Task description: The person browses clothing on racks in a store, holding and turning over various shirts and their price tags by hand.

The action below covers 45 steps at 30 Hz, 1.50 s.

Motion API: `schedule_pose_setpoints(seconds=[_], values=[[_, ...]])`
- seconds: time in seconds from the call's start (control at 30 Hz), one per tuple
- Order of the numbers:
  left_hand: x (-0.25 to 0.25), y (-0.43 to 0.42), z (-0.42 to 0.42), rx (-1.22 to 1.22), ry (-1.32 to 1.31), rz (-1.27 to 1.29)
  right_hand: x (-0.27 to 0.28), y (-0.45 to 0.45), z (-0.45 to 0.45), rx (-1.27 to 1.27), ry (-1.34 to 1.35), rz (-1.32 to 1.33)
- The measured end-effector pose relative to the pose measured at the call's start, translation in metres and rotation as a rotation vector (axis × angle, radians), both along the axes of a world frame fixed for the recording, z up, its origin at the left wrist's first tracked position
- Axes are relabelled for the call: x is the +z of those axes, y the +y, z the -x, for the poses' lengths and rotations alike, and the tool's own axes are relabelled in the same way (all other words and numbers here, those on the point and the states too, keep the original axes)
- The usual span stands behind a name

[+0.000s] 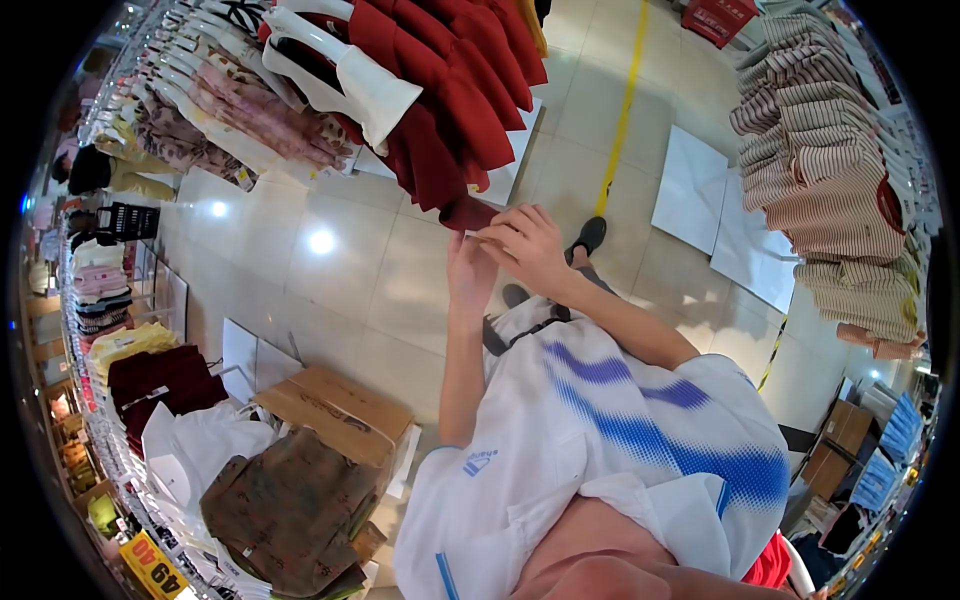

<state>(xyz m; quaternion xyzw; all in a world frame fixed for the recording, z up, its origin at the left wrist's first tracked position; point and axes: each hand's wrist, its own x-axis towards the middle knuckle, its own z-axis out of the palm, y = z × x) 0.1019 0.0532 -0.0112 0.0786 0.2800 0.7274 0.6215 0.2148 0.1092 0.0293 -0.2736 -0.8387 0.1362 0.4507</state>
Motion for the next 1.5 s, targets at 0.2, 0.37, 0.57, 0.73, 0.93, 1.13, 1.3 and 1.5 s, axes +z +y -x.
schedule_pose_setpoints(seconds=[0.2,0.37,0.57,0.73,0.93,1.13,1.3,1.5], values=[[0.015,0.006,-0.005,0.014,0.329,-0.047,-0.014,0.018,-0.002,0.047,0.092,0.390],[-0.029,0.000,0.007,0.001,0.582,0.097,-0.025,0.030,-0.004,0.050,0.052,0.626],[-0.037,-0.002,0.014,-0.039,0.746,0.190,-0.032,0.047,-0.012,0.142,-0.024,0.893],[-0.026,0.001,0.018,-0.073,0.857,0.290,-0.041,0.054,-0.018,0.220,-0.034,0.963],[0.003,-0.001,0.024,-0.121,1.082,0.204,-0.037,0.056,-0.025,0.418,0.092,1.205],[0.012,-0.009,0.026,-0.104,0.978,0.146,-0.034,0.053,-0.020,0.473,0.116,1.390],[0.008,-0.013,0.030,-0.056,1.007,0.037,-0.031,0.050,-0.015,0.492,0.138,1.442],[0.016,-0.012,0.034,0.050,1.497,-0.058,-0.036,0.046,-0.009,0.430,0.005,1.082]])
